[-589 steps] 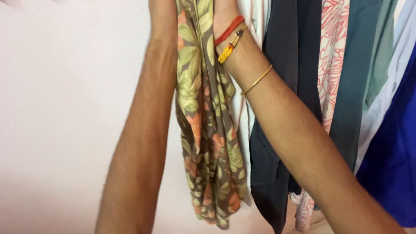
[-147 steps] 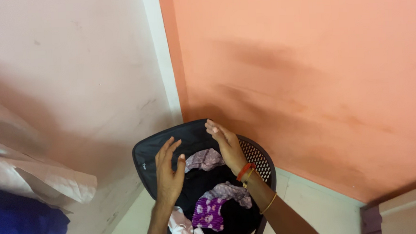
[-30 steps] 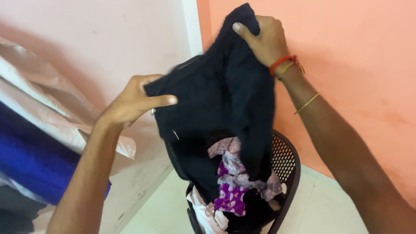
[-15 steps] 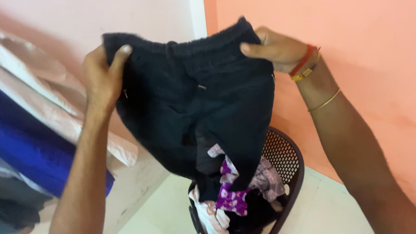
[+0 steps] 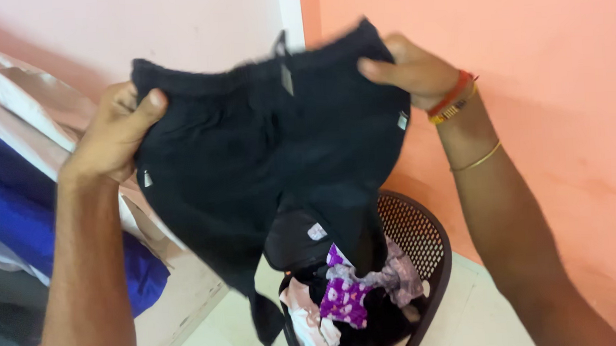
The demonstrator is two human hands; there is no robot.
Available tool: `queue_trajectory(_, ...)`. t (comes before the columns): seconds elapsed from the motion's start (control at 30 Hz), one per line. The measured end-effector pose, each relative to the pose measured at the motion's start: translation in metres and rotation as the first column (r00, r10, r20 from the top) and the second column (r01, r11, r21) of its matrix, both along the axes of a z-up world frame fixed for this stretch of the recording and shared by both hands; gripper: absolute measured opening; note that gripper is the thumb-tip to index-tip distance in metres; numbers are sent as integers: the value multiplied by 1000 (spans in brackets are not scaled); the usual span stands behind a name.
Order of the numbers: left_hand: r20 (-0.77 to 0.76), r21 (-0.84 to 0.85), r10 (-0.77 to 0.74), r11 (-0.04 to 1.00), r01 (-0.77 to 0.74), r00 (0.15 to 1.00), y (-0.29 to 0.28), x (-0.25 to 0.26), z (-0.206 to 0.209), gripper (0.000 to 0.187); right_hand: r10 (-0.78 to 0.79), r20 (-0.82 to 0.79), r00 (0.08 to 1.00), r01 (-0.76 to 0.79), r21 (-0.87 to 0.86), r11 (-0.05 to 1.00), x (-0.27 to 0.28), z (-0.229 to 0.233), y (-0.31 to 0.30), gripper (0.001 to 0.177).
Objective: The person takes clothes from a black bag on a chair and hangs them on a wall-mounted rack. They handle a floral dress, black pants, and patterned shorts, folding each item before placing it on the rack.
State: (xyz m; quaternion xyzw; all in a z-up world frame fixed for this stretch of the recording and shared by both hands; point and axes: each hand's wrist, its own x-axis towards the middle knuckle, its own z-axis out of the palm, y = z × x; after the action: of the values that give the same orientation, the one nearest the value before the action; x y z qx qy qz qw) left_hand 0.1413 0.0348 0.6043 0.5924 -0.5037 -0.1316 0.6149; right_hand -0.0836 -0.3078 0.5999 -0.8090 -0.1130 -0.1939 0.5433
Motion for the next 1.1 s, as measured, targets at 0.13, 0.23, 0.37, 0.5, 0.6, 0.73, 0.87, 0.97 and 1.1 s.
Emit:
queue_trajectory(0.13,707,27,539,627,-779,458,3,-3,-1,36,-501,-13,865,417,-534,735,8,10,14,48)
queue_trajectory(0.23,164,6,100,995,-103,981,5,-1,-7,31,-190,-10,982,179,-281,943,13,6,14,44)
queue_trajectory(0.37,339,42,341,925,-377,877,2,7,-4,30,-506,-218,834,484,-148,862,11,2,-1,32)
queue_trajectory(0.5,136,5,234,971,-237,963,2,4,-14,28,-79,-23,997,82,155,985,10,-16,-12,32)
queue_trajectory(0.6,462,0,490,834,-552,740,-7,2,-11,29,-65,-48,997,75,248,966,25,-12,-21,26)
queue_trajectory(0.73,732,-449,670,609,-654,122,-38,-20,-35,45,-330,-17,944,323,257,911,50,-41,-5,30)
queue_trajectory(0.87,-210,160,22,987,12,977,-81,-38,-46,53,-463,-105,880,475,231,849,82,-69,50,43)
queue_trajectory(0.97,-324,148,50,989,-1,945,-104,-52,-53,44,-74,278,958,55,76,996,84,-90,94,40)
queue_trajectory(1.1,-285,-41,101,992,-117,953,-106,-54,-52,36,26,49,998,-34,176,984,69,-75,94,36)
